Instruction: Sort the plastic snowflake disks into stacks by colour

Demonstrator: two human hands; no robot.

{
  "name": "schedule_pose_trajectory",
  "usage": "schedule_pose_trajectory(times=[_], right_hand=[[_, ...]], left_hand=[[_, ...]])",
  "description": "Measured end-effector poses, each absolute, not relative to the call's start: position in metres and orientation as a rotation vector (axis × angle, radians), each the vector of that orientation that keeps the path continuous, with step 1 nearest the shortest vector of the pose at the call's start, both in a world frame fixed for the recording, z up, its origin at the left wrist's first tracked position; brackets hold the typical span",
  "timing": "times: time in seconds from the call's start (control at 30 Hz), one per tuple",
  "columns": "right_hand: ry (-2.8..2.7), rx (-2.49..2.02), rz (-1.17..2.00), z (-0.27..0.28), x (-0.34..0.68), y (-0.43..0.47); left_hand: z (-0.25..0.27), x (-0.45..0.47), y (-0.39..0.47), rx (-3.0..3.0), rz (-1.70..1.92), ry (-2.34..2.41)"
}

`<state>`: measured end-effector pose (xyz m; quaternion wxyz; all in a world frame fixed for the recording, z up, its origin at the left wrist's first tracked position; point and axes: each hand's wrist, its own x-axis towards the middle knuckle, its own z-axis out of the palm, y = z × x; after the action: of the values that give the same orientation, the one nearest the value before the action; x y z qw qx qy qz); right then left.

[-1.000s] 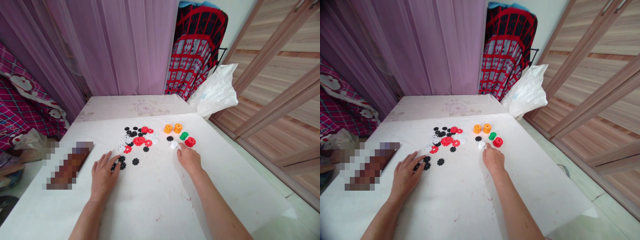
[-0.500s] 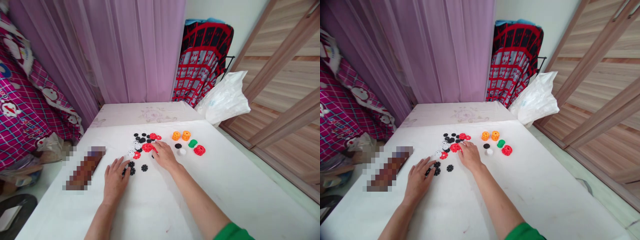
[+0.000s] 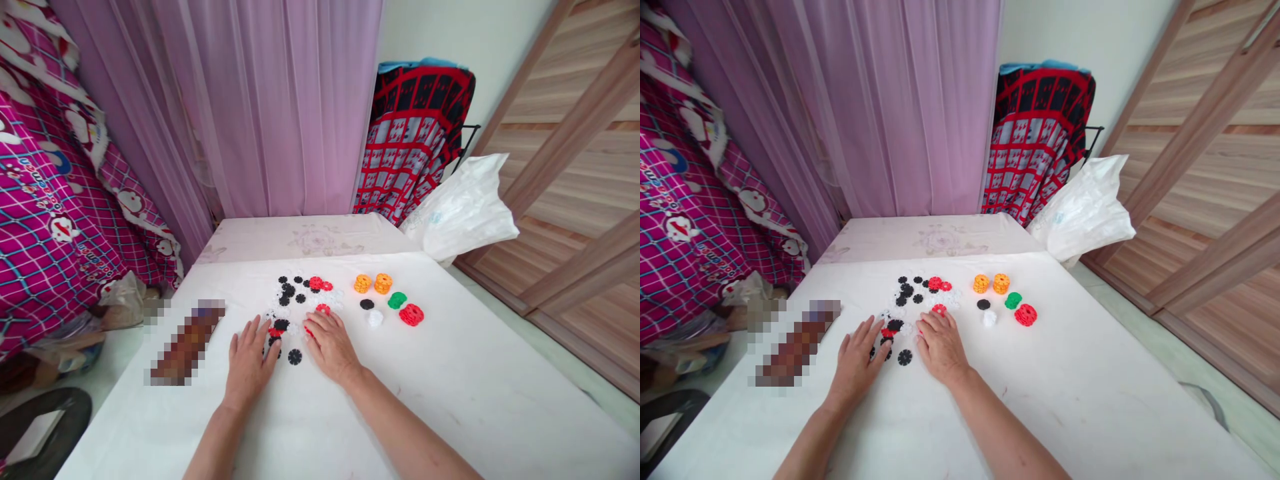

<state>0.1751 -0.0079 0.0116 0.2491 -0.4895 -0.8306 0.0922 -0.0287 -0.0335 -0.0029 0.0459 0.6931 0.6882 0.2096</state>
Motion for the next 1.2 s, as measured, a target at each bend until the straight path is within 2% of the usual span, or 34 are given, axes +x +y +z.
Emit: schedule_pose_trajectory(times=[0.17,0.37,0.6,0.73,0.93,1.2], right_hand=[[-1.984,-1.675,0.126,0.014,0.176,0.034],[-1.897,-2.079,0.393,0.03,0.166,0.109],[-2.221,-1.784,0.4,0.021,0.153,0.123],[-2.257,-1.648,0.379,0.024,0.157,0.102],[-2.283,-1.582,0.362,0.028,0.178,0.044],[-2.297,-1.499,0.214,0.011,0.186,-0.028]], left_hand=[[0.013,-0.023,0.016,2.096,0.463,1.992],[0.025,-0.032,0.106,2.095,0.304,1.965],[0.013,-0.009,0.156,2.227,0.214,1.715],[0.018,-0.003,0.137,2.285,0.185,1.55],[0.032,-0.025,0.058,2.33,0.198,1.439],[0.01,-0.016,-0.033,2.519,0.337,1.467]])
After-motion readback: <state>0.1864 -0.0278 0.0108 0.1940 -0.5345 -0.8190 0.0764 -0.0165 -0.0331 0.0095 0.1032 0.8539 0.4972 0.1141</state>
